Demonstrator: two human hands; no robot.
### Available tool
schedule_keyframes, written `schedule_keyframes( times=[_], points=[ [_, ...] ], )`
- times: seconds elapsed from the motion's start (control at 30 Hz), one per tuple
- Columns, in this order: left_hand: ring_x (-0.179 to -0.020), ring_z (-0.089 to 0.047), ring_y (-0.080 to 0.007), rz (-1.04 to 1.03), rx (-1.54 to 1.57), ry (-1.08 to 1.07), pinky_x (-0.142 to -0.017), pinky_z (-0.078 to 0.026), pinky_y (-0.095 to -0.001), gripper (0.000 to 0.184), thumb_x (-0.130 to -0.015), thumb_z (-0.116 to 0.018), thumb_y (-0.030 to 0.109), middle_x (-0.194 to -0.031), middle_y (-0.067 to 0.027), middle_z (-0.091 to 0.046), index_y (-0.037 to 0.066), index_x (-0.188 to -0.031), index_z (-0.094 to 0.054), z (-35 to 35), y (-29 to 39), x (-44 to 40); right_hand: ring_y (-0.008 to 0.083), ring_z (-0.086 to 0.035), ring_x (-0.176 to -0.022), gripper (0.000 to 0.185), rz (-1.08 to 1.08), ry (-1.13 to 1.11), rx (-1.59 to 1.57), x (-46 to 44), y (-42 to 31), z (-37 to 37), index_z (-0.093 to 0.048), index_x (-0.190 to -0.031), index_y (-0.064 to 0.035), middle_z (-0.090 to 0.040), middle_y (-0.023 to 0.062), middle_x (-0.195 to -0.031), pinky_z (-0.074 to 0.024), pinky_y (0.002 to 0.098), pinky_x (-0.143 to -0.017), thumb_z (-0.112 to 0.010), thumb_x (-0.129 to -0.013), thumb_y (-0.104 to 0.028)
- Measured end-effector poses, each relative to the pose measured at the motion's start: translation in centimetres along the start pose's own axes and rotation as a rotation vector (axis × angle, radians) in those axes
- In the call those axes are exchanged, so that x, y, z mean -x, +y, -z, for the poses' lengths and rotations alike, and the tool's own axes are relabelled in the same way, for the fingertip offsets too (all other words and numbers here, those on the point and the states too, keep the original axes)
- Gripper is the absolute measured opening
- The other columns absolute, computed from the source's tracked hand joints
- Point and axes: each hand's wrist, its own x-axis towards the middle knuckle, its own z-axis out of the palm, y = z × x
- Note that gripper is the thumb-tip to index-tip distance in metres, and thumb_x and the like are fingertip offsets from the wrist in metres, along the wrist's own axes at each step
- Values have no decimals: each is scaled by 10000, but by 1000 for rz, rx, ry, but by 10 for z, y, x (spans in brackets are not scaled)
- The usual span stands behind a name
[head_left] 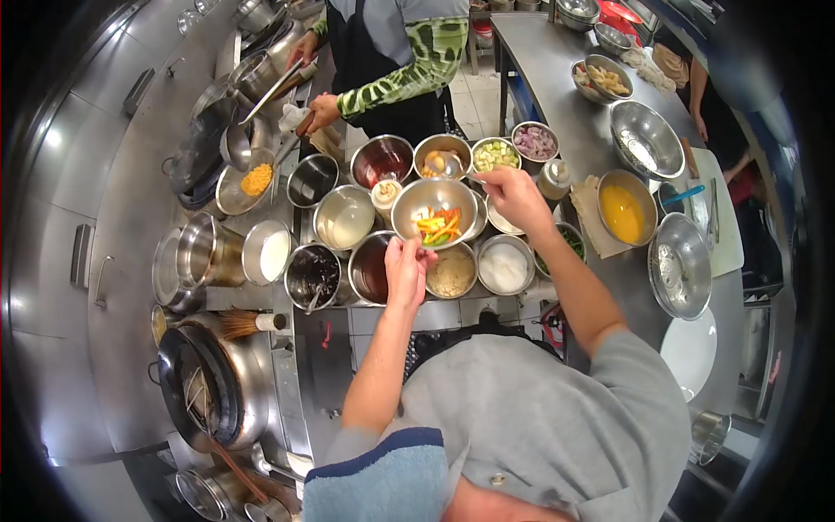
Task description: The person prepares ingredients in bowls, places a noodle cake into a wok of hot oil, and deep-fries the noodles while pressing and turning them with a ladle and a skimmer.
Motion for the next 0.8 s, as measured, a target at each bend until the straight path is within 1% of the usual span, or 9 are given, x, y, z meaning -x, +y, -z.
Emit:
schedule_keyframes(
  times=[0.1, 0.33, 0.4, 0.47, 0.57, 0.6, 0.67, 0.7, 0.8],
  points=[
    [-669, -542, -109, -1, 14, -7, -603, -527, -272, 80, -906, -542, 66, -815, -39, -533, 60, -943, -471, -7, -1, -5, 311, -600, -733, 256, 96, -41, 53, 20, -3, 10, -704, -989, -55, -582, 135, -781, -471, 393, -662, -601, -773, 34],
    [-646, -553, -114, -57, 8, 8, -591, -523, -264, 72, -901, -535, 49, -813, -51, -551, 57, -923, -467, -2, -8, 1, 307, -622, -741, 238, -5, -17, -80, 5, -4, 7, -713, -981, -58, -619, 130, -807, -501, 390, -684, -603, -778, 0],
    [-652, -561, -113, -100, 22, 9, -565, -519, -266, 69, -894, -539, 40, -825, -46, -561, 51, -908, -473, 5, -9, 10, 223, -662, -759, 247, -210, -90, -162, -8, 17, -7, -704, -1055, -65, -694, 160, -884, -512, 334, -715, -607, -830, -38],
    [-652, -561, -114, -92, 40, 13, -560, -515, -262, 72, -892, -538, 35, -829, -50, -563, 55, -902, -469, 16, -9, 23, 175, -680, -807, 258, -337, -174, -228, -30, 56, -38, -682, -1073, 2, -712, 170, -931, -528, 307, -742, -598, -836, -55],
    [-699, -587, -120, -84, -9, -8, -552, -511, -256, 84, -899, -547, 52, -875, -60, -586, 47, -959, -488, 31, 7, 59, 167, -642, -713, 279, -451, -229, -291, -44, 71, -66, -661, -1084, 21, -691, 114, -823, -502, 313, -639, -583, -885, -158],
    [-703, -591, -122, -103, -28, 11, -547, -509, -257, 106, -900, -548, 56, -891, -65, -592, 42, -989, -492, 38, 13, 73, 142, -608, -677, 310, -491, -227, -331, -40, 62, -65, -651, -1111, 19, -670, 69, -787, -482, 289, -606, -579, -904, -200],
    [-711, -598, -126, -103, -80, 2, -539, -506, -258, 159, -904, -550, 64, -925, -74, -605, 33, -1050, -498, 55, 26, 98, 202, -648, -755, 369, -219, 91, 30, -6, 21, -57, -652, -1112, -7, -692, 105, -838, -511, 332, -661, -564, -927, -313],
    [-707, -600, -129, -107, -115, 31, -528, -501, -260, 187, -905, -544, 62, -940, -79, -608, 28, -1082, -495, 66, 30, 110, 322, -657, -778, 332, -381, -27, -37, 13, -30, -30, -656, -1048, -41, -679, 181, -846, -513, 399, -721, -588, -907, -334],
    [-692, -610, -135, -36, -163, -80, -503, -492, -265, 200, -905, -525, 44, -958, -92, -612, 25, -1101, -488, 80, 45, 137, 255, -661, -870, 389, -329, -164, -239, 106, -53, -38, -680, -1004, -52, -695, 140, -932, -514, 378, -767, -628, -866, -412]
  ],
)
